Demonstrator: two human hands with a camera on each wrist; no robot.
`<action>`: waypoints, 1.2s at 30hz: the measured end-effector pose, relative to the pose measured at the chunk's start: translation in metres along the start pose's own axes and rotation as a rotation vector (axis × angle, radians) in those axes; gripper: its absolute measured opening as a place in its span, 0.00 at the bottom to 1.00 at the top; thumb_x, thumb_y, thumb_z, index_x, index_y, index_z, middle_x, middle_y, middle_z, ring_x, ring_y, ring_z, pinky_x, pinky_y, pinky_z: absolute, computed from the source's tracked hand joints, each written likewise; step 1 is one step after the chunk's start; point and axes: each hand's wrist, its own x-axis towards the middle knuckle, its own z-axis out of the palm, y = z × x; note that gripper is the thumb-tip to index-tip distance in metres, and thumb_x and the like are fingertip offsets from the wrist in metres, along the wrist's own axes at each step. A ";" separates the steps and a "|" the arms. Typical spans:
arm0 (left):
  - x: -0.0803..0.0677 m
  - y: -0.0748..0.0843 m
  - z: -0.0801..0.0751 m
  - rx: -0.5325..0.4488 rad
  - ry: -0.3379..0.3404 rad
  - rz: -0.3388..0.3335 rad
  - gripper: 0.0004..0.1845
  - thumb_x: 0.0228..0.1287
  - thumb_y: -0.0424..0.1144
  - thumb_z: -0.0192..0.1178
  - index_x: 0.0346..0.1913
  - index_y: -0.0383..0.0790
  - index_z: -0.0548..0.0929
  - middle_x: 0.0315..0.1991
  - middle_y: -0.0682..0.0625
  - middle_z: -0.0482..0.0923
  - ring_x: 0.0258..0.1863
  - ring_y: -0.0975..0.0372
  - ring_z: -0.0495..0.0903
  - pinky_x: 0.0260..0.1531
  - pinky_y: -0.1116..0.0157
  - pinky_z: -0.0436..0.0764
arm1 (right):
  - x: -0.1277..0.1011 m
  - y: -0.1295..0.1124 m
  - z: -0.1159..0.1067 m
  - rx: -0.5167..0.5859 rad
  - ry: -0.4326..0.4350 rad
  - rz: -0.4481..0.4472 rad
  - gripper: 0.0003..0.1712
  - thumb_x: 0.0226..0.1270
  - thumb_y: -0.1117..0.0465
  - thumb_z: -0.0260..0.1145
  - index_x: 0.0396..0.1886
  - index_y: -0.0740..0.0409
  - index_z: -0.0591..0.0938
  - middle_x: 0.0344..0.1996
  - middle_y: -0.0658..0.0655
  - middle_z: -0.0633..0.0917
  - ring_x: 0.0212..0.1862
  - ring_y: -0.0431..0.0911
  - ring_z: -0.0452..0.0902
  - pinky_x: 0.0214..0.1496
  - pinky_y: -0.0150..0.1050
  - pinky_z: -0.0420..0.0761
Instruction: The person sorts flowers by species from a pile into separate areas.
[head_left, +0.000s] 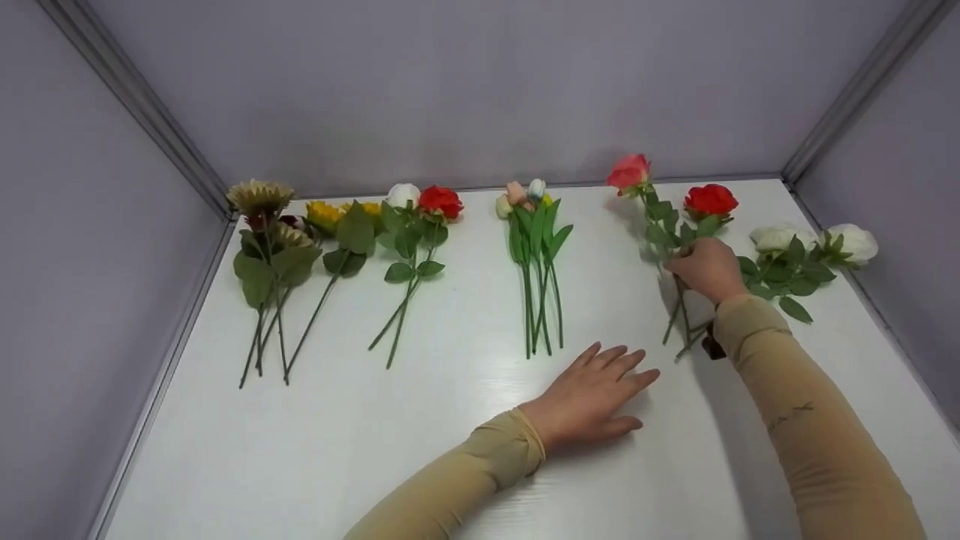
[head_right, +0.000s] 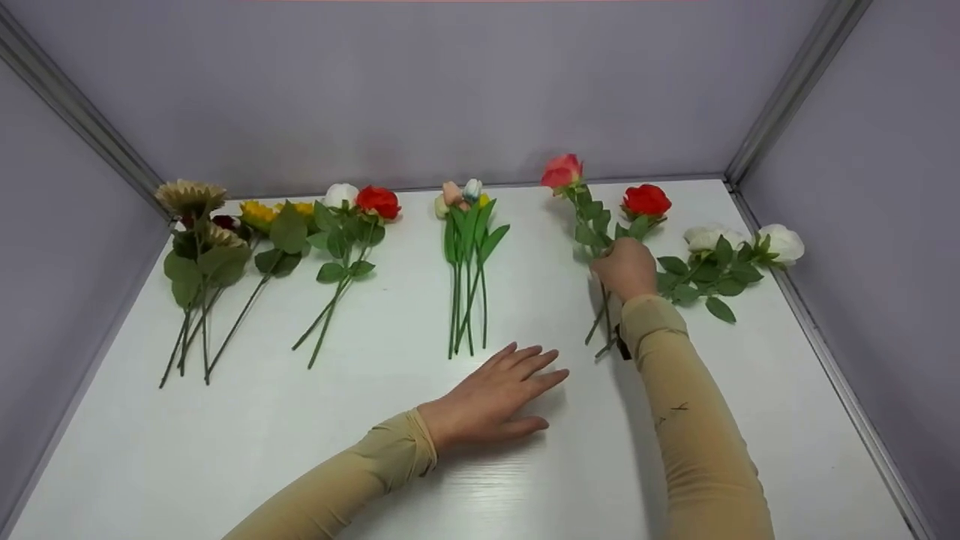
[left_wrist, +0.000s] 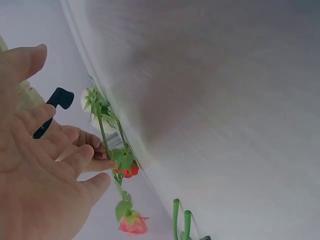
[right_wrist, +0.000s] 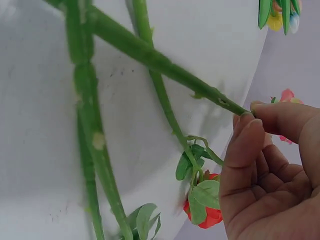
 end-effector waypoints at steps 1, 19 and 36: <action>0.000 0.000 0.000 -0.007 0.005 -0.002 0.37 0.75 0.63 0.54 0.81 0.56 0.61 0.80 0.52 0.55 0.79 0.56 0.53 0.77 0.54 0.51 | -0.001 -0.001 0.000 0.006 -0.005 0.002 0.16 0.69 0.58 0.66 0.25 0.66 0.83 0.16 0.54 0.79 0.22 0.47 0.71 0.25 0.42 0.71; -0.013 -0.029 -0.013 -0.715 0.203 -0.370 0.22 0.78 0.47 0.56 0.69 0.45 0.78 0.67 0.52 0.76 0.64 0.62 0.76 0.62 0.66 0.75 | -0.023 -0.036 0.024 0.516 -0.178 0.080 0.29 0.74 0.51 0.68 0.59 0.71 0.78 0.47 0.65 0.85 0.40 0.44 0.83 0.46 0.34 0.85; -0.062 -0.078 -0.016 -1.455 0.423 -0.663 0.13 0.71 0.35 0.66 0.52 0.31 0.83 0.40 0.44 0.86 0.39 0.55 0.87 0.41 0.60 0.87 | -0.064 -0.134 0.104 0.855 -0.249 -0.130 0.20 0.73 0.54 0.69 0.51 0.67 0.81 0.41 0.62 0.85 0.41 0.50 0.84 0.47 0.43 0.86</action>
